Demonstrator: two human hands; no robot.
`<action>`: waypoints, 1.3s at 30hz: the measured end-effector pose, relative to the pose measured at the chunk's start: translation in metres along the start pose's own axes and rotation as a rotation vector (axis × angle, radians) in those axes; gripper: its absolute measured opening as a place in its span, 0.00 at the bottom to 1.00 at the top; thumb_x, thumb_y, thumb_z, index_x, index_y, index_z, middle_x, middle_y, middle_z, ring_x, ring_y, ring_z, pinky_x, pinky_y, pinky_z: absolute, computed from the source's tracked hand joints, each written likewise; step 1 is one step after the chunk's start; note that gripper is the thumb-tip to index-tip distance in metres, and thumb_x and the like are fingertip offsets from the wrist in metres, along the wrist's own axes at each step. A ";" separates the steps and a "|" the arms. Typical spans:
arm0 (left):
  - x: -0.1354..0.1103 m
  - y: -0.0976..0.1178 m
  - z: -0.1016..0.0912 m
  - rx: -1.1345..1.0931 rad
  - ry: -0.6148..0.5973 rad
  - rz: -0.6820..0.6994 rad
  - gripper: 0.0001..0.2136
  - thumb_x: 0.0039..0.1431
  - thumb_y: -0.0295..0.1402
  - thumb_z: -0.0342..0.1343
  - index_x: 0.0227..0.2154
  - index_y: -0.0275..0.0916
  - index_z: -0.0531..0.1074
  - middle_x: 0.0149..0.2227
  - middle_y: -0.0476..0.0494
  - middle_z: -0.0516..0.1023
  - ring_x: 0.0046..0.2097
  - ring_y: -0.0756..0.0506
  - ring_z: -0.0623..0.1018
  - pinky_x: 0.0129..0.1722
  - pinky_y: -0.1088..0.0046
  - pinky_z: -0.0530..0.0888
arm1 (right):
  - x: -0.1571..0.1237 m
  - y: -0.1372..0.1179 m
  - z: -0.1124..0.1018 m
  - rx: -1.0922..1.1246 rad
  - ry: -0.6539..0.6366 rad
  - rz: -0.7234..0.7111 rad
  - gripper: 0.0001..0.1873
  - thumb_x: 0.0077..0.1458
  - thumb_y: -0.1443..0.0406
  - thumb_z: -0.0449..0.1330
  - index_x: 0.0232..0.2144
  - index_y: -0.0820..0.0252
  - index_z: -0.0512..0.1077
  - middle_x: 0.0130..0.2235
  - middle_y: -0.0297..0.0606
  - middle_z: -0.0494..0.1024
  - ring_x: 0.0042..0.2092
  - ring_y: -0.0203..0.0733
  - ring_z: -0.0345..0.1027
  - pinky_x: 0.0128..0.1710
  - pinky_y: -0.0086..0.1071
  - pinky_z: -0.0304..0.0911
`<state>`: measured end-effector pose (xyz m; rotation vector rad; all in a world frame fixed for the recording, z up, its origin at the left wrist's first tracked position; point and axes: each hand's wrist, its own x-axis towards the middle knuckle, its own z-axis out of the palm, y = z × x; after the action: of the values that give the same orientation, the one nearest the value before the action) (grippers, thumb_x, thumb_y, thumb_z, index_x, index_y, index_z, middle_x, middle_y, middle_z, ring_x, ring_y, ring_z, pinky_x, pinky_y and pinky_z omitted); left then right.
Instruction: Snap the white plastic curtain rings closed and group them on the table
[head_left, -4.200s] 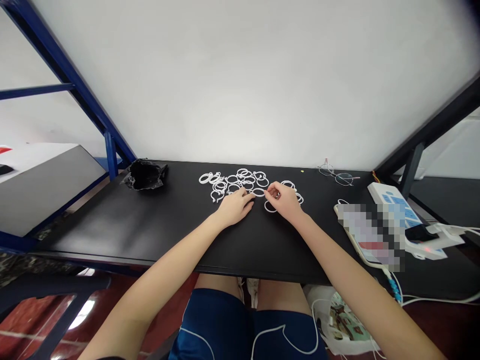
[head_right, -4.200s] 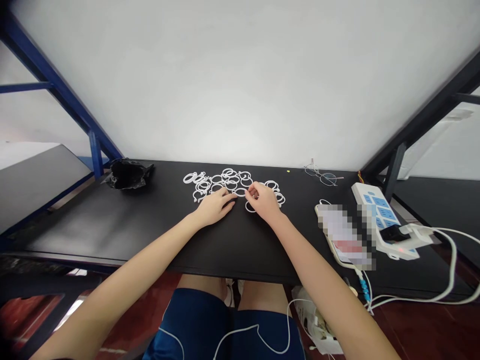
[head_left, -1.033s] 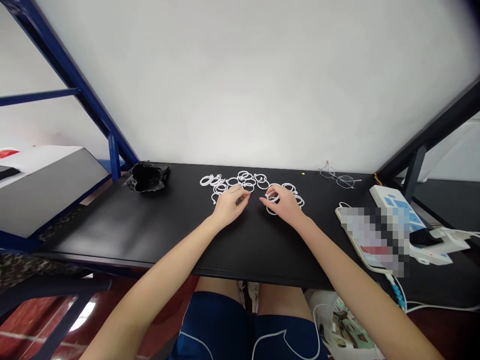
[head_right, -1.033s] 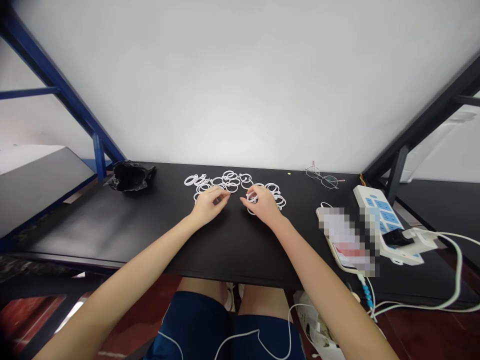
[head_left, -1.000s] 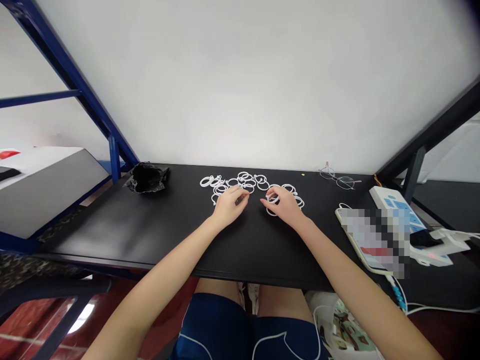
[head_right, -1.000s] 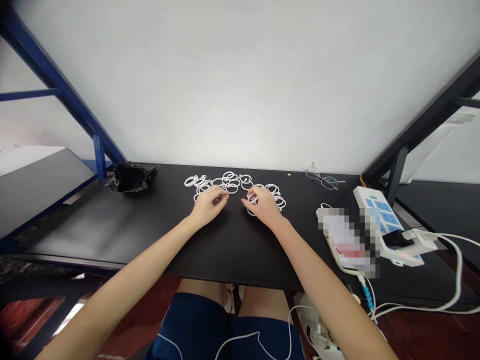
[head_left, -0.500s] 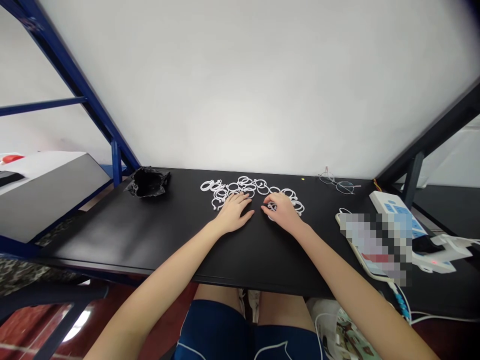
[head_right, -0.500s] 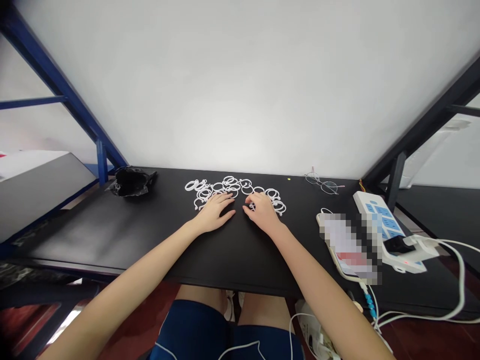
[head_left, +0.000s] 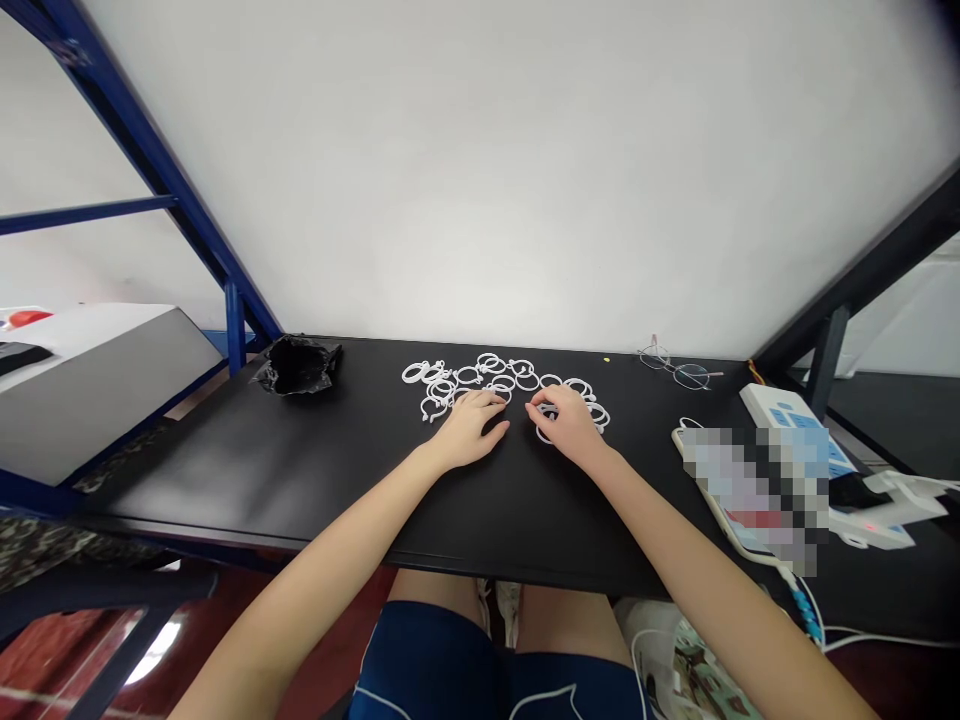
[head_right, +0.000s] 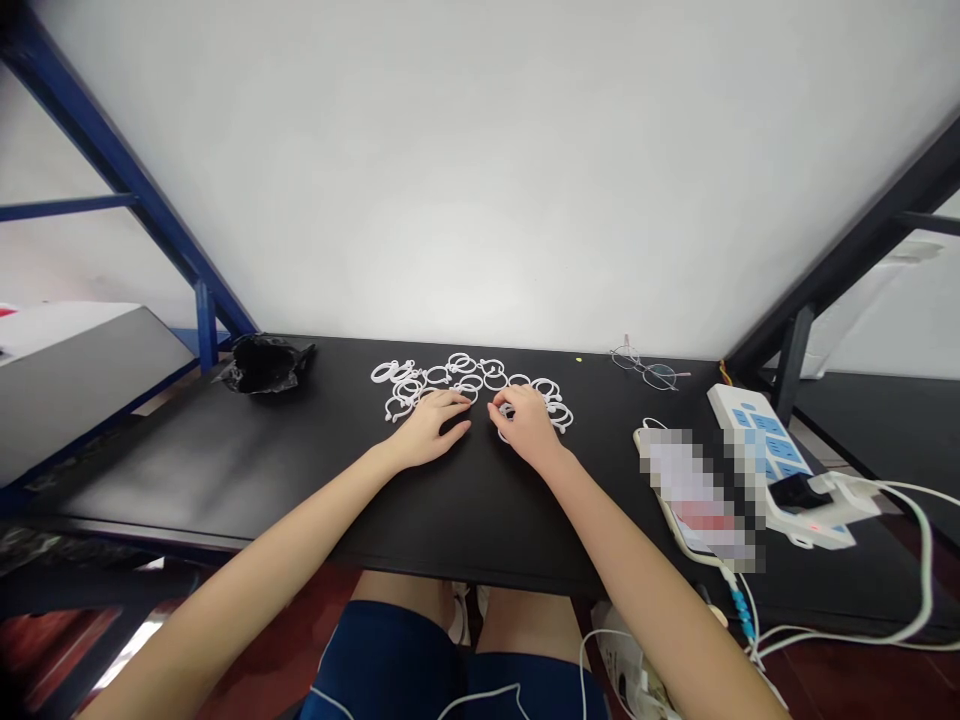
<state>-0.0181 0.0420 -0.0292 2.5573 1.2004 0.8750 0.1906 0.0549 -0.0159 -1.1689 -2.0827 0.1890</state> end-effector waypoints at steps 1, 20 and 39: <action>0.000 -0.001 0.001 -0.007 0.002 0.000 0.15 0.63 0.37 0.50 0.48 0.37 0.72 0.51 0.38 0.73 0.54 0.39 0.70 0.57 0.56 0.64 | 0.000 0.000 0.000 -0.001 0.005 0.000 0.07 0.56 0.67 0.58 0.25 0.58 0.68 0.29 0.36 0.75 0.34 0.43 0.64 0.39 0.38 0.58; 0.000 0.003 -0.005 -0.100 0.037 0.034 0.09 0.55 0.27 0.52 0.39 0.40 0.68 0.46 0.42 0.75 0.50 0.41 0.72 0.52 0.58 0.68 | -0.004 -0.007 0.006 0.062 -0.286 -0.238 0.14 0.56 0.69 0.57 0.46 0.56 0.70 0.45 0.41 0.77 0.47 0.47 0.70 0.48 0.44 0.63; -0.002 -0.002 -0.005 0.077 -0.005 -0.079 0.12 0.65 0.35 0.46 0.48 0.40 0.66 0.48 0.40 0.73 0.52 0.40 0.71 0.55 0.56 0.65 | -0.002 -0.008 0.001 -0.018 -0.260 -0.271 0.07 0.60 0.65 0.56 0.30 0.57 0.71 0.33 0.38 0.74 0.38 0.43 0.66 0.43 0.39 0.59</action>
<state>-0.0230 0.0415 -0.0266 2.5496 1.3497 0.8194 0.1849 0.0493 -0.0140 -0.8970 -2.4508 0.2016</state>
